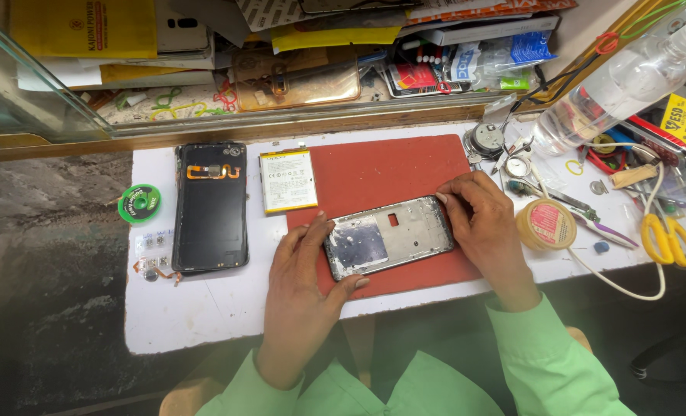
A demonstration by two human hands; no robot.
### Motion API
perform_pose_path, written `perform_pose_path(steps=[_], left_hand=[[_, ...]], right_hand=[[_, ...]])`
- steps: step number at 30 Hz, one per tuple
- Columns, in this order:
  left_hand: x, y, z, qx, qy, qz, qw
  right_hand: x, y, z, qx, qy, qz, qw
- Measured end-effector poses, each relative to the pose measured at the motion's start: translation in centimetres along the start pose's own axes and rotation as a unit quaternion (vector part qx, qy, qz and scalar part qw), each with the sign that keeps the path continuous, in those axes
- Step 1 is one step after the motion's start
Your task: The person cleans the back metal plate of a disassembled smartphone using a small tool and their fingers. They repeatedly scrape and wipe the surface to remove residue while the phone remains open on the workbench.
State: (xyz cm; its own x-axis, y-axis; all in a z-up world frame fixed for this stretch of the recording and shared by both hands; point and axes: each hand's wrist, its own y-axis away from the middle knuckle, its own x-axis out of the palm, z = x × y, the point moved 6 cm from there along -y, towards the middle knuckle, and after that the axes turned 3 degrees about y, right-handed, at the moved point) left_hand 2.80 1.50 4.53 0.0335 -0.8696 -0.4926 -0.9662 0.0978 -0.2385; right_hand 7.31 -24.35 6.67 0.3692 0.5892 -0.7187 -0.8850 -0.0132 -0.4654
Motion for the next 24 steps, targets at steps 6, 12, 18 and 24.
perform_pose_path(steps=[6,12,18,24], left_hand=[[0.07,-0.11,0.39,-0.038,0.013,0.007,0.999],[0.05,-0.1,0.45,-0.038,0.009,0.002,0.999],[0.07,-0.05,0.35,-0.038,0.009,0.0,0.999],[-0.21,-0.11,-0.1,-0.029,0.019,-0.004,0.999]], right_hand=[[0.45,-0.09,0.29,-0.004,0.013,0.021,1.0],[0.45,-0.14,0.87,-0.02,0.021,0.02,0.999],[0.56,-0.46,0.84,-0.015,-0.004,0.042,0.999],[0.32,-0.19,0.82,-0.017,-0.001,0.022,1.0]])
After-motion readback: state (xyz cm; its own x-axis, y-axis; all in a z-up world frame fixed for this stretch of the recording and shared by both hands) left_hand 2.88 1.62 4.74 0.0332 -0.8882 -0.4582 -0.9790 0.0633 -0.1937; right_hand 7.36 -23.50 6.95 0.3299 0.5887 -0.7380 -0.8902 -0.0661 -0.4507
